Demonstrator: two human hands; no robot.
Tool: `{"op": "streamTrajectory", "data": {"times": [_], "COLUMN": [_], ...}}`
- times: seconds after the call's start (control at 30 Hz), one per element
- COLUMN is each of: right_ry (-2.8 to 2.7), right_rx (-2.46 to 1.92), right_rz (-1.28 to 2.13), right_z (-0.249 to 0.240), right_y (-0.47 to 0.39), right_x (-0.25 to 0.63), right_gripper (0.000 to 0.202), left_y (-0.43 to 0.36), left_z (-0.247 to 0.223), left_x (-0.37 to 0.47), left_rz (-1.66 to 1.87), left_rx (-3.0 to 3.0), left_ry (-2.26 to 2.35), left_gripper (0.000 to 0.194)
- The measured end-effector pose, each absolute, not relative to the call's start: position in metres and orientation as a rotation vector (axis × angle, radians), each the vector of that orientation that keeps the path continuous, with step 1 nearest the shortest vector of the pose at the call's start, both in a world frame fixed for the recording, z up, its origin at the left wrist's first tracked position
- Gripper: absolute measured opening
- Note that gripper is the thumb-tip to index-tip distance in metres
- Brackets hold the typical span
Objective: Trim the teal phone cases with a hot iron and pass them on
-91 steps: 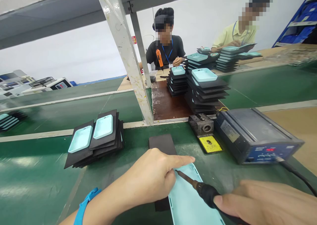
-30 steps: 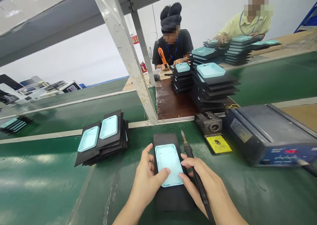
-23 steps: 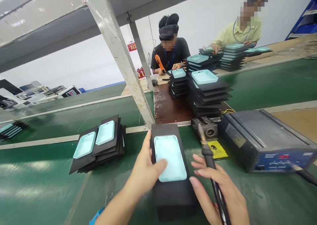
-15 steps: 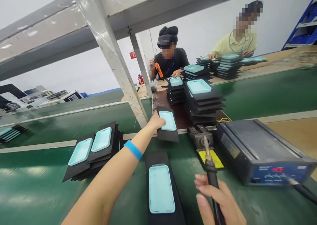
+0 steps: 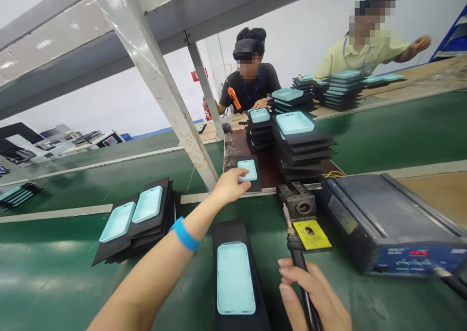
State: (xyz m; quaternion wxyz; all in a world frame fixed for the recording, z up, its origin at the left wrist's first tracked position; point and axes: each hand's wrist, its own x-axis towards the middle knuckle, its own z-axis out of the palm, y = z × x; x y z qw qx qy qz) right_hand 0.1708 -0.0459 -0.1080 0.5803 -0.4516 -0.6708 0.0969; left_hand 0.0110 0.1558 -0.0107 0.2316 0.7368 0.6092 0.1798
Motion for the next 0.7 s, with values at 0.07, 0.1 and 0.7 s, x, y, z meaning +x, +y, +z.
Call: {"op": "streamTrajectory", "data": {"times": [0.07, 0.1, 0.7], "right_ry": [-1.603, -1.618, -1.650], "right_rx": [-1.019, -1.003, -0.948], "right_rz": [0.249, 0.261, 0.258], "right_z": [-0.106, -0.105, -0.104], "right_y": [-0.046, -0.046, -0.053], "right_x": [0.168, 0.166, 0.153], "right_gripper": [0.018, 0.019, 0.017], "left_y": [0.115, 0.095, 0.023], "left_z": [-0.007, -0.006, -0.035], "left_x": [-0.010, -0.022, -0.045], "left_rz": [0.454, 0.449, -0.105], "left_rx": [2.068, 2.102, 2.579], "left_ry": [1.578, 1.533, 1.526], "left_gripper": [0.029, 0.027, 0.042]}}
